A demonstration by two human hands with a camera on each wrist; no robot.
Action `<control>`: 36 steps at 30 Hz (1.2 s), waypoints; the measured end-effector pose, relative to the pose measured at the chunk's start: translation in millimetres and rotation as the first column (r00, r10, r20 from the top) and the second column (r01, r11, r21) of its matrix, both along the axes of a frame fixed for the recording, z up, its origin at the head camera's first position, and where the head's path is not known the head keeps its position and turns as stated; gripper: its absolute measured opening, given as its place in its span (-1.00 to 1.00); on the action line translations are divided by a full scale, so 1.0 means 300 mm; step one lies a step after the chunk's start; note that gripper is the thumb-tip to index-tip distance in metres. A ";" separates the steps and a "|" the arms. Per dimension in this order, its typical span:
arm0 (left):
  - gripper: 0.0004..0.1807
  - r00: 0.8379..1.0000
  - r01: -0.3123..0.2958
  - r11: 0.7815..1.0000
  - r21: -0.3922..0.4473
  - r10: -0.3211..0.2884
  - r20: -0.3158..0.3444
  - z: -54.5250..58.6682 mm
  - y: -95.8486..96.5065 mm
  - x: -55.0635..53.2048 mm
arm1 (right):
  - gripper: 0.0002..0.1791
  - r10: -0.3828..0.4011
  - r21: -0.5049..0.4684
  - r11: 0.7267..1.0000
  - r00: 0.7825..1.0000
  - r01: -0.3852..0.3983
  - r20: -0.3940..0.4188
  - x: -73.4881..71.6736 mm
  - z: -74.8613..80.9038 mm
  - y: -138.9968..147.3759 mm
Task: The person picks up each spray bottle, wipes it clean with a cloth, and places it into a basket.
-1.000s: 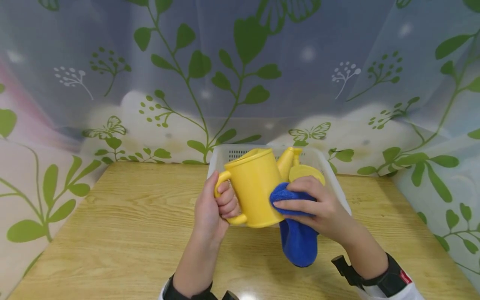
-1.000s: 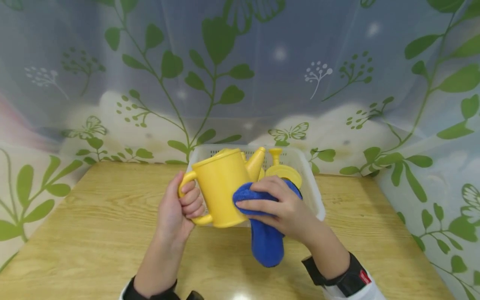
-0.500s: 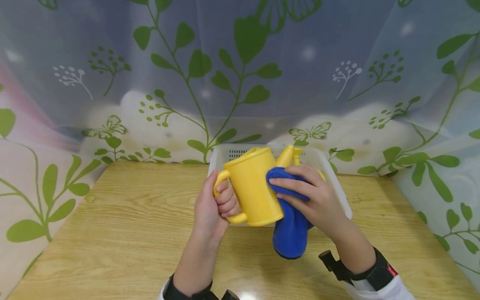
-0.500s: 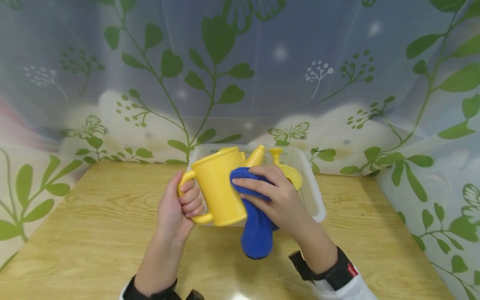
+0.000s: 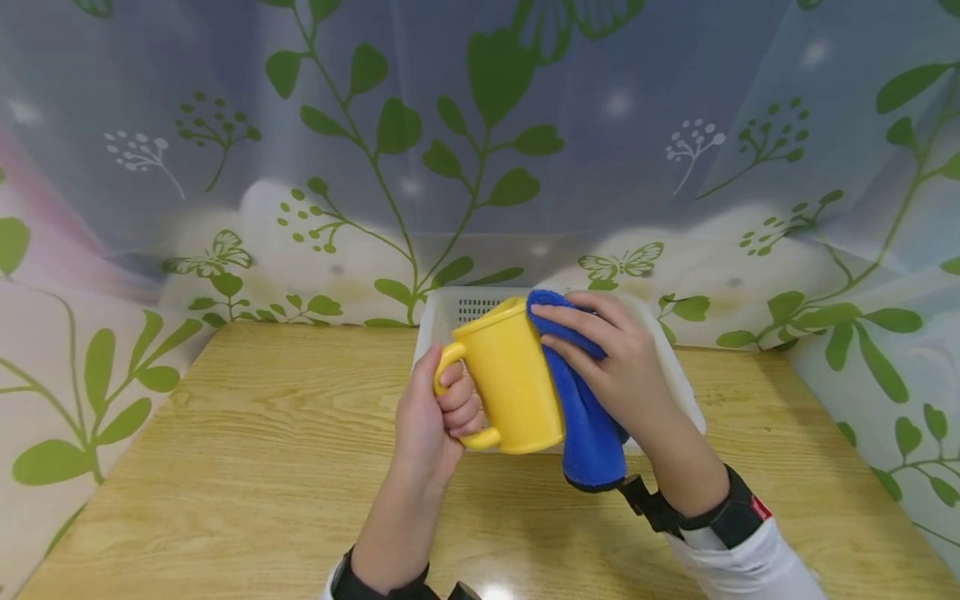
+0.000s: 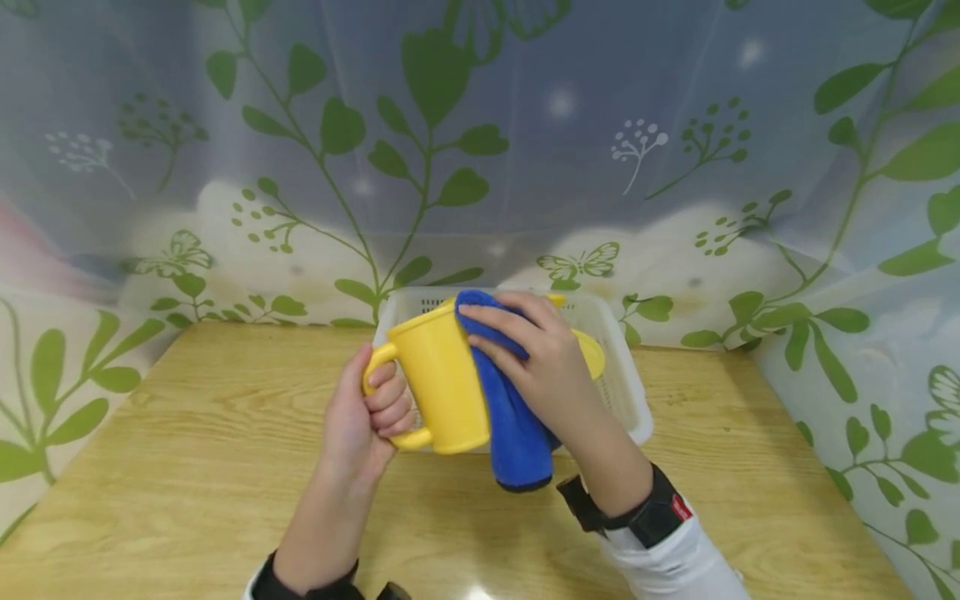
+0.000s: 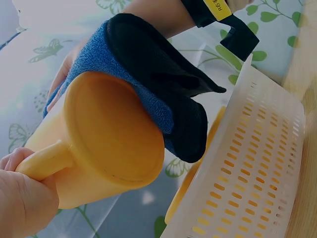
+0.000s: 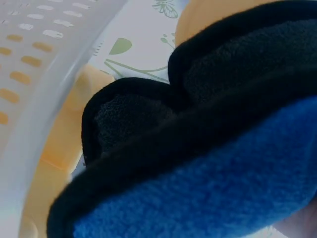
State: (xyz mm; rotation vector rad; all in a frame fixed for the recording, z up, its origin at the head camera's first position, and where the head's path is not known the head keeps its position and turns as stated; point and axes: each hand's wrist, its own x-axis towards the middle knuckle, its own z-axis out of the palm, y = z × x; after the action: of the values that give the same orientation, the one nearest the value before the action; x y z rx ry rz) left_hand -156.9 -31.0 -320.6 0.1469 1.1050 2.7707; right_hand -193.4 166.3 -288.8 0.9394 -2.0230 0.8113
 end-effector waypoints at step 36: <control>-0.47 0.998 -0.059 0.998 0.026 0.058 0.004 0.006 -0.013 0.001 | -0.60 0.053 -0.028 0.998 0.999 -0.053 0.004 0.064 -0.102 0.044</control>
State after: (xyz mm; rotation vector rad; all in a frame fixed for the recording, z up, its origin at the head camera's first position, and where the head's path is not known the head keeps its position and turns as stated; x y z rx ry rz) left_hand -156.7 -34.8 -318.6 0.1155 1.0906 2.8365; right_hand -174.1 179.5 -319.4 0.9799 -1.9935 0.8686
